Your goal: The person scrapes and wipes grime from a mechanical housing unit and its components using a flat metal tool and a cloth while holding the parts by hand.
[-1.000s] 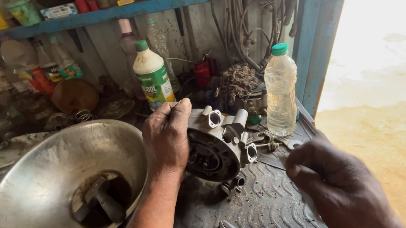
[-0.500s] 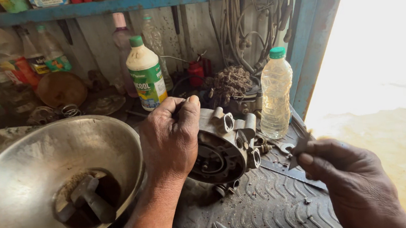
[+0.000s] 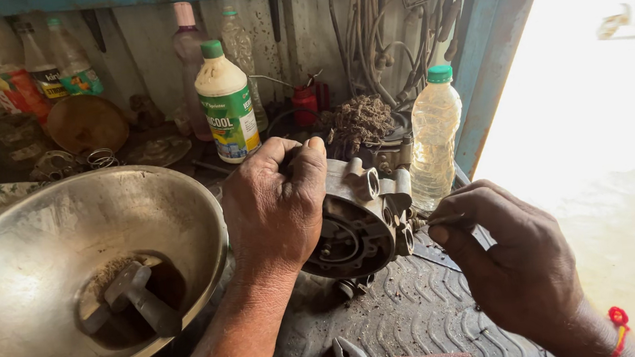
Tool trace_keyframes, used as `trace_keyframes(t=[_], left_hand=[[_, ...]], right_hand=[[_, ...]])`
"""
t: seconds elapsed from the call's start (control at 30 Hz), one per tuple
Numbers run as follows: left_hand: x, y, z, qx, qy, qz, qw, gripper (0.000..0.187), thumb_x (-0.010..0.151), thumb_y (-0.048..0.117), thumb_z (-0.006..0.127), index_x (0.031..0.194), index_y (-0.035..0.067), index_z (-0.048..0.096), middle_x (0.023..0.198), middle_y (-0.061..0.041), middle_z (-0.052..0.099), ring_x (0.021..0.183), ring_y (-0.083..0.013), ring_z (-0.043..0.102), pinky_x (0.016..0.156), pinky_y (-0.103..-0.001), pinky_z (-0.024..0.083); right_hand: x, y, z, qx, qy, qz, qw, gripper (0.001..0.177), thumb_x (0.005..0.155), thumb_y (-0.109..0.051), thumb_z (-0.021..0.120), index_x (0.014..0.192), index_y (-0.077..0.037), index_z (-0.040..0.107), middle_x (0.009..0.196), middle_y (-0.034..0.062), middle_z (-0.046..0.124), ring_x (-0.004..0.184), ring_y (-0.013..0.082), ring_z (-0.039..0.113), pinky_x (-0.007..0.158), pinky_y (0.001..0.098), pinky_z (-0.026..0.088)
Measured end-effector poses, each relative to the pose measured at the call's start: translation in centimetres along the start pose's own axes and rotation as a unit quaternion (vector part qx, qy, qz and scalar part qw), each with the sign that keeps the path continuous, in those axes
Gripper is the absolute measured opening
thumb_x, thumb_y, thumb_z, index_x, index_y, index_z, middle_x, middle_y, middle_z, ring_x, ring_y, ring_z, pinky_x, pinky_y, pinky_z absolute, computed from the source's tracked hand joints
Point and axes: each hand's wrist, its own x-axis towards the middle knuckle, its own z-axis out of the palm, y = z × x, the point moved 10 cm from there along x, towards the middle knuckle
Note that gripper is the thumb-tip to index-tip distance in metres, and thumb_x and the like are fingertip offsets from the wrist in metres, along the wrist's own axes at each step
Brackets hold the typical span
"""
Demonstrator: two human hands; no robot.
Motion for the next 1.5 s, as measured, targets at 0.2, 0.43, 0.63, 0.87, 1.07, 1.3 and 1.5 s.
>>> trace_keyframes(t=[0.2, 0.43, 0.63, 0.87, 1.07, 1.3, 1.5], left_hand=[[0.2, -0.1, -0.2, 0.001, -0.001, -0.002, 1.0, 0.035, 0.092, 0.038, 0.065, 0.08, 0.006, 0.072, 0.058, -0.012, 0.065, 0.054, -0.0254, 0.065, 0.057, -0.038, 0.05], [0.2, -0.6, -0.1, -0.003, -0.003, -0.016, 1.0, 0.034, 0.091, 0.038, 0.066, 0.081, 0.007, 0.073, 0.056, -0.011, 0.065, 0.052, -0.0246, 0.066, 0.056, -0.038, 0.051], [0.3, -0.3, -0.2, -0.009, 0.007, 0.002, 1.0, 0.035, 0.092, 0.038, 0.066, 0.078, 0.006, 0.071, 0.06, -0.01, 0.067, 0.054, -0.0247, 0.067, 0.057, -0.038, 0.051], [0.2, -0.7, -0.1, 0.002, -0.001, 0.001, 1.0, 0.034, 0.092, 0.038, 0.066, 0.078, 0.007, 0.072, 0.06, -0.01, 0.068, 0.056, -0.0251, 0.068, 0.058, -0.039, 0.052], [0.3, -0.6, -0.3, -0.011, 0.015, -0.002, 1.0, 0.034, 0.091, 0.039, 0.066, 0.081, 0.007, 0.073, 0.06, -0.01, 0.068, 0.055, -0.0239, 0.068, 0.057, -0.038, 0.052], [0.0, 0.3, -0.3, -0.023, 0.018, 0.038, 0.999, 0.034, 0.093, 0.037, 0.065, 0.083, 0.005, 0.072, 0.063, -0.012, 0.066, 0.056, -0.0248, 0.067, 0.055, -0.038, 0.05], [0.2, -0.8, -0.5, -0.004, 0.013, 0.008, 1.0, 0.032, 0.092, 0.038, 0.066, 0.083, 0.007, 0.073, 0.06, -0.012, 0.066, 0.056, -0.0277, 0.068, 0.057, -0.039, 0.051]], right_hand=[[0.7, 0.3, 0.9, 0.0, -0.059, 0.001, 0.998, 0.013, 0.084, -0.008, 0.074, 0.095, -0.003, 0.069, 0.083, 0.0071, 0.075, 0.076, 0.0183, 0.073, 0.061, 0.0313, 0.058], [1.2, -0.5, 0.9, 0.004, -0.069, -0.043, 0.997, 0.012, 0.084, -0.007, 0.074, 0.094, -0.003, 0.068, 0.085, 0.0075, 0.074, 0.078, 0.0194, 0.072, 0.063, 0.0324, 0.058], [1.6, -1.3, 1.3, -0.021, -0.09, -0.074, 0.993, 0.01, 0.085, -0.009, 0.073, 0.092, -0.005, 0.069, 0.081, 0.0075, 0.071, 0.076, 0.0236, 0.073, 0.066, 0.0371, 0.056], [1.8, -2.3, 1.4, -0.049, -0.107, -0.152, 0.981, 0.009, 0.087, -0.011, 0.071, 0.091, -0.005, 0.066, 0.08, 0.008, 0.067, 0.076, 0.0271, 0.068, 0.07, 0.0397, 0.052], [0.7, -1.3, 2.9, -0.06, -0.171, -0.158, 0.971, 0.007, 0.089, -0.015, 0.072, 0.09, -0.01, 0.067, 0.079, 0.0035, 0.07, 0.075, 0.0209, 0.068, 0.072, 0.0372, 0.054], [0.9, 1.0, 0.8, -0.023, -0.084, -0.032, 0.996, 0.012, 0.085, -0.013, 0.074, 0.096, -0.008, 0.07, 0.084, 0.0057, 0.076, 0.077, 0.0232, 0.076, 0.068, 0.0376, 0.058], [1.8, -2.5, 1.4, -0.041, -0.095, -0.134, 0.986, 0.014, 0.085, -0.01, 0.071, 0.098, -0.007, 0.068, 0.083, 0.0082, 0.071, 0.08, 0.0302, 0.069, 0.07, 0.0402, 0.053]])
